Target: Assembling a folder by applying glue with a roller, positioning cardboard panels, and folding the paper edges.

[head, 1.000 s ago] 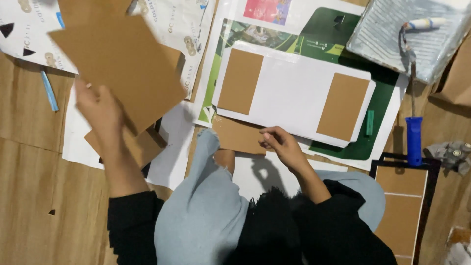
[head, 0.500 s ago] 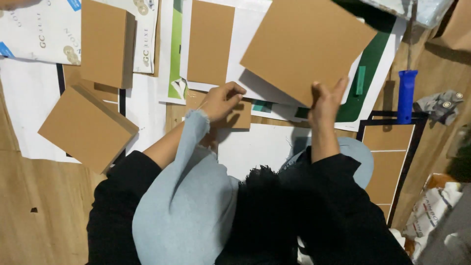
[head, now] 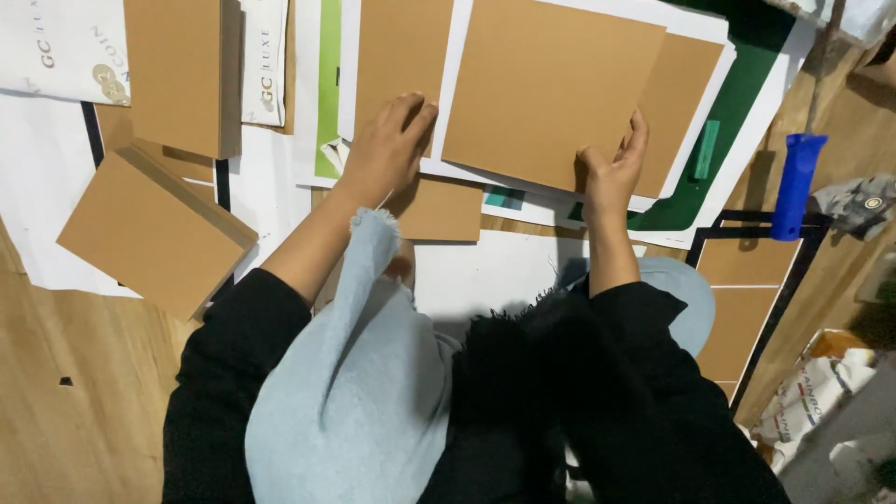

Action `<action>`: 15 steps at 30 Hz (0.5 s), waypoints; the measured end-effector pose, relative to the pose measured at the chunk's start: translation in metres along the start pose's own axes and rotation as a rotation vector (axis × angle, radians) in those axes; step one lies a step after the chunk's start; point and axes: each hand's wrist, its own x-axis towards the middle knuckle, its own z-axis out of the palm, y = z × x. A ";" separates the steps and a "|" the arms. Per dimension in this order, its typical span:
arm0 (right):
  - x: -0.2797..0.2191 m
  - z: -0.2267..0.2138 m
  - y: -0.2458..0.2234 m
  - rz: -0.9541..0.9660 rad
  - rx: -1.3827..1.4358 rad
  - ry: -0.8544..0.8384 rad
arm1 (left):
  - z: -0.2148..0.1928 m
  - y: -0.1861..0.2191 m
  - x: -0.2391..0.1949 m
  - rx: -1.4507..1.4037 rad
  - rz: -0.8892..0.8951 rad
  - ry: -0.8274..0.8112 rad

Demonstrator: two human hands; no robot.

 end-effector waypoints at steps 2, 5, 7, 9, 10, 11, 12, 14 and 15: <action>0.000 0.003 0.006 -0.004 -0.033 0.010 | -0.011 0.001 0.003 0.014 -0.037 -0.091; 0.002 0.008 0.012 0.000 -0.053 -0.002 | -0.022 0.006 0.005 0.012 -0.084 -0.162; 0.004 0.007 0.017 -0.006 -0.051 -0.001 | -0.023 0.006 0.006 0.013 -0.095 -0.179; 0.005 0.006 0.020 -0.014 -0.049 -0.002 | -0.027 0.007 0.008 0.015 -0.107 -0.195; 0.006 0.005 0.021 -0.016 -0.060 -0.008 | -0.030 0.009 0.009 0.017 -0.122 -0.220; 0.007 0.004 0.021 -0.019 -0.072 -0.013 | -0.033 0.011 0.010 0.020 -0.137 -0.245; 0.006 0.010 0.010 -0.017 -0.072 -0.013 | -0.032 0.010 0.010 0.019 -0.138 -0.247; 0.006 0.023 -0.014 0.117 -0.076 0.026 | -0.032 0.008 0.009 -0.055 0.011 -0.028; 0.006 0.023 -0.015 0.118 -0.076 0.028 | -0.032 0.008 0.009 -0.055 0.012 -0.029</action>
